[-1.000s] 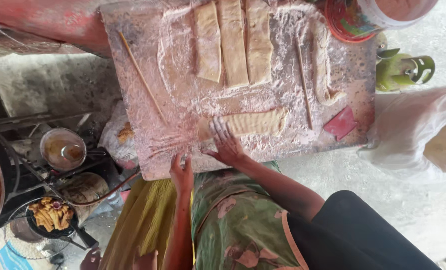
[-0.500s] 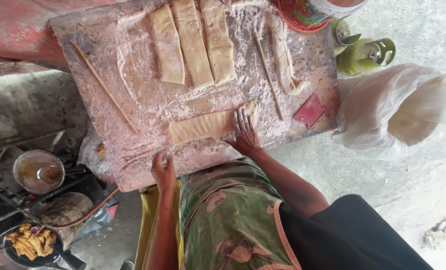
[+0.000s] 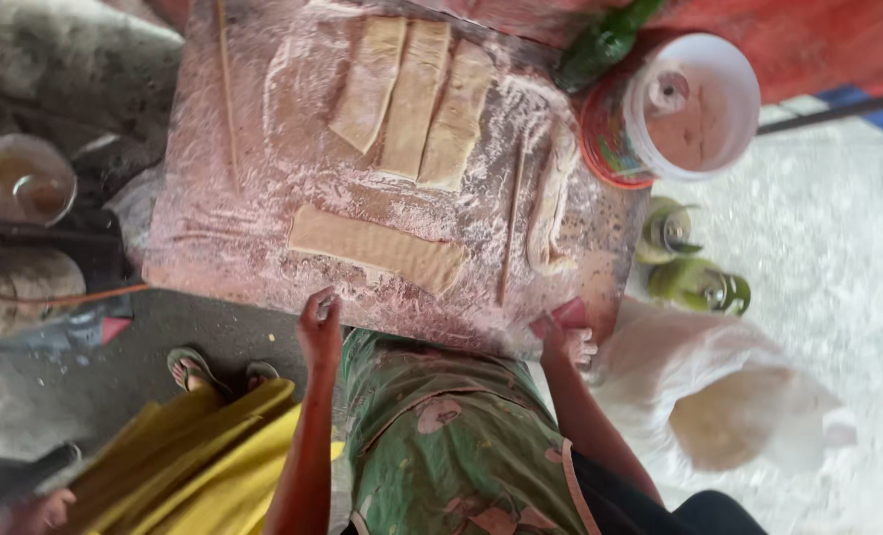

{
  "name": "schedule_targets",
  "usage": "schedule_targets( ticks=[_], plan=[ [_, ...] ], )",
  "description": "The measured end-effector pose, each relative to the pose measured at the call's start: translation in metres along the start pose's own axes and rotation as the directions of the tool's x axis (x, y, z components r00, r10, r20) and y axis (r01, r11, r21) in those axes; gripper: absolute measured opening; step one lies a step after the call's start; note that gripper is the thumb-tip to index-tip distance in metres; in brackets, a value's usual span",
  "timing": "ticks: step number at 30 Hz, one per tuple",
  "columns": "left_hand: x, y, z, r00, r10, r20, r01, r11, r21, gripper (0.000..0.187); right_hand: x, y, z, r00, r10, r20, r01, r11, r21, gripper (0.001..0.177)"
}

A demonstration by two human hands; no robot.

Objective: The person prepares dough by stretching strips on a floured surface, aligning them, and cutting them into smaller rectangular sections with a scraper.

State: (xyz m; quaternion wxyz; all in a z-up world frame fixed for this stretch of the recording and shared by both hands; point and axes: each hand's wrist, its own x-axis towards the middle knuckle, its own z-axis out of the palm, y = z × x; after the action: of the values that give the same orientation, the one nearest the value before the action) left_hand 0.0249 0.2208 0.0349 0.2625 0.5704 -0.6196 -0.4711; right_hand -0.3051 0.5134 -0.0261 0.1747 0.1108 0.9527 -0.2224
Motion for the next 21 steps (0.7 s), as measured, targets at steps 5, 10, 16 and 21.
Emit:
schedule_targets(
  ticks=[5, 10, 16, 21],
  plan=[
    [-0.098, -0.023, 0.072, 0.995, -0.088, -0.055, 0.068, 0.953, -0.294, 0.025, 0.021, 0.016, -0.028, 0.936, -0.346, 0.071, 0.353, 0.918, -0.18, 0.111],
    [-0.141, -0.028, 0.088, 0.973, -0.227, -0.031, 0.211, 0.94, -0.267, 0.027, 0.055, 0.021, -0.041, 0.938, -0.322, 0.125, 0.336, 0.934, -0.118, 0.132],
    [-0.131, -0.001, 0.09, 0.937, -0.303, -0.171, 0.269, 0.943, -0.197, 0.027, 0.081, -0.003, -0.055, 0.906, -0.418, 0.066, 0.421, 0.872, -0.251, 0.129],
    [-0.142, -0.002, 0.101, 0.927, -0.281, -0.25, 0.238, 0.953, -0.189, 0.029, 0.072, -0.006, -0.084, 0.719, -0.475, 0.507, 0.345, 0.878, 0.332, 0.043]
  ],
)
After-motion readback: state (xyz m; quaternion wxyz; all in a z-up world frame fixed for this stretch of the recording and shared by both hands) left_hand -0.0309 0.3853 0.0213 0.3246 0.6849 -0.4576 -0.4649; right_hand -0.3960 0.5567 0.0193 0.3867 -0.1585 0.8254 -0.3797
